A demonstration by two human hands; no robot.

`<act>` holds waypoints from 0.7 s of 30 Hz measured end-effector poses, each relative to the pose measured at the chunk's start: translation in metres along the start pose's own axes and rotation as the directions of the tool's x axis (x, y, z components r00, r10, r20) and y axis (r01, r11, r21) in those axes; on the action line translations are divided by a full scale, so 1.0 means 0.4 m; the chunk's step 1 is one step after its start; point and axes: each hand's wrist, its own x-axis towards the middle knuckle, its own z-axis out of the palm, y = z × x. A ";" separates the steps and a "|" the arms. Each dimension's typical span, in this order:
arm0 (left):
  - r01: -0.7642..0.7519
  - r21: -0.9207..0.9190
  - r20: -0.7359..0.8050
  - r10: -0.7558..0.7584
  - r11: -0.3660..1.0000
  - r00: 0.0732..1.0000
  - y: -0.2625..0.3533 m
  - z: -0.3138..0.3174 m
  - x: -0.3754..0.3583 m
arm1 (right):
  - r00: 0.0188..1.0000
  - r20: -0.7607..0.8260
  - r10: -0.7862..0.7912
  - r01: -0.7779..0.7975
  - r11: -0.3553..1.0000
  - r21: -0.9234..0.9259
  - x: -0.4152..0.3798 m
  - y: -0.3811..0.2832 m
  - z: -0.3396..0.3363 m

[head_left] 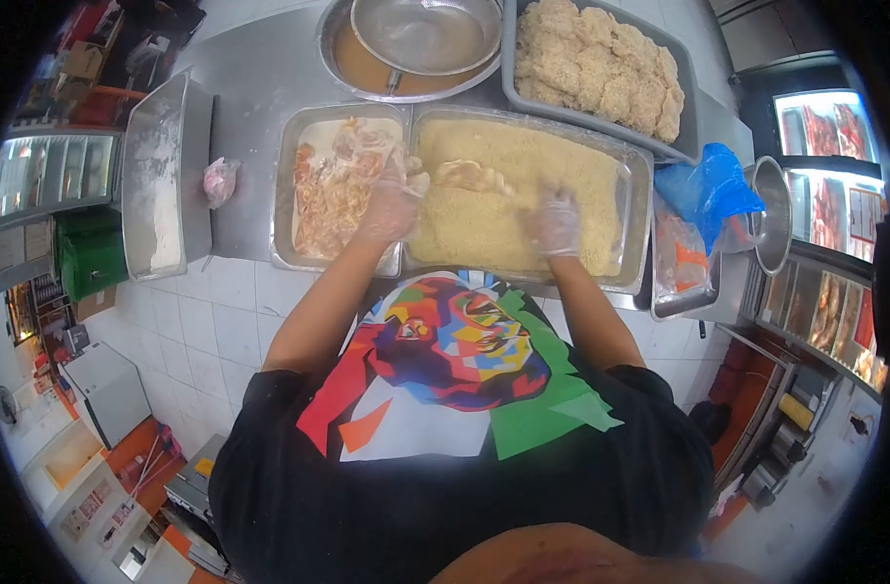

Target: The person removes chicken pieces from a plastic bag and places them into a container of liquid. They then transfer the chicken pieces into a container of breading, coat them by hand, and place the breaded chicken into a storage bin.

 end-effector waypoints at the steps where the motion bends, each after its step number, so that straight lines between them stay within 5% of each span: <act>1: -0.041 0.013 -0.028 0.041 0.999 0.999 -0.006 -0.009 -0.004 | 0.998 0.041 0.055 -0.057 0.997 0.055 0.030 0.041 0.010; 3: -0.114 0.043 -0.075 0.117 0.993 0.990 -0.020 -0.050 -0.019 | 0.977 0.139 0.161 -0.182 0.971 0.155 0.087 0.109 0.067; 6: 0.027 0.105 -0.096 -0.017 0.994 0.995 0.012 -0.146 -0.035 | 0.998 0.003 -0.070 0.068 0.969 0.239 0.143 0.125 0.168; 7: 0.009 0.282 -0.044 0.003 0.960 0.999 0.001 -0.187 -0.032 | 0.994 0.103 -0.042 0.001 0.931 0.365 0.159 0.082 0.137; 9: -0.028 0.599 0.046 0.000 0.800 0.999 -0.035 -0.257 -0.039 | 0.947 0.317 -0.046 -0.152 0.807 0.571 0.185 -0.075 0.025; 11: -0.094 0.881 0.142 -0.071 0.464 0.987 -0.075 -0.286 -0.082 | 0.966 0.252 -0.050 -0.017 0.966 0.259 0.201 -0.154 0.053; 12: -0.128 0.957 0.164 -0.120 0.260 0.979 -0.103 -0.299 -0.099 | 0.976 0.205 -0.073 0.057 0.995 0.087 0.225 -0.194 0.067; 13: -0.152 0.929 0.162 -0.003 0.338 0.987 -0.166 -0.302 -0.110 | 0.961 -0.077 -0.265 0.268 0.963 0.020 0.203 -0.214 0.079; 14: -0.192 0.894 0.158 0.115 0.405 0.981 -0.230 -0.306 -0.123 | 0.819 -0.349 -0.456 0.456 0.885 -0.087 0.156 -0.221 0.097; 15: -0.189 0.880 0.167 0.087 0.437 0.982 -0.252 -0.317 -0.103 | 0.715 -0.376 -0.589 0.493 0.807 -0.325 0.171 -0.217 0.135; 17: -0.150 0.850 0.172 0.003 0.505 0.985 -0.302 -0.307 -0.072 | 0.623 -0.563 -0.543 0.562 0.811 -0.161 0.216 -0.226 0.193; 18: -0.123 0.829 0.175 -0.043 0.546 0.984 -0.346 -0.295 -0.061 | 0.662 -0.463 -0.590 0.563 0.799 -0.213 0.217 -0.229 0.166; 19: -0.169 0.831 0.199 0.000 0.530 0.980 -0.240 -0.305 -0.072 | 0.782 -0.444 -0.438 0.460 0.886 -0.065 0.213 -0.238 0.169; 20: -0.237 0.835 0.269 0.007 0.497 0.963 -0.240 -0.300 -0.058 | 0.794 -0.253 -0.553 0.521 0.833 -0.186 0.230 -0.211 0.186; 21: -0.183 0.819 0.257 -0.064 0.544 0.964 -0.230 -0.313 -0.050 | 0.869 0.098 -0.485 0.494 0.863 -0.111 0.232 -0.234 0.131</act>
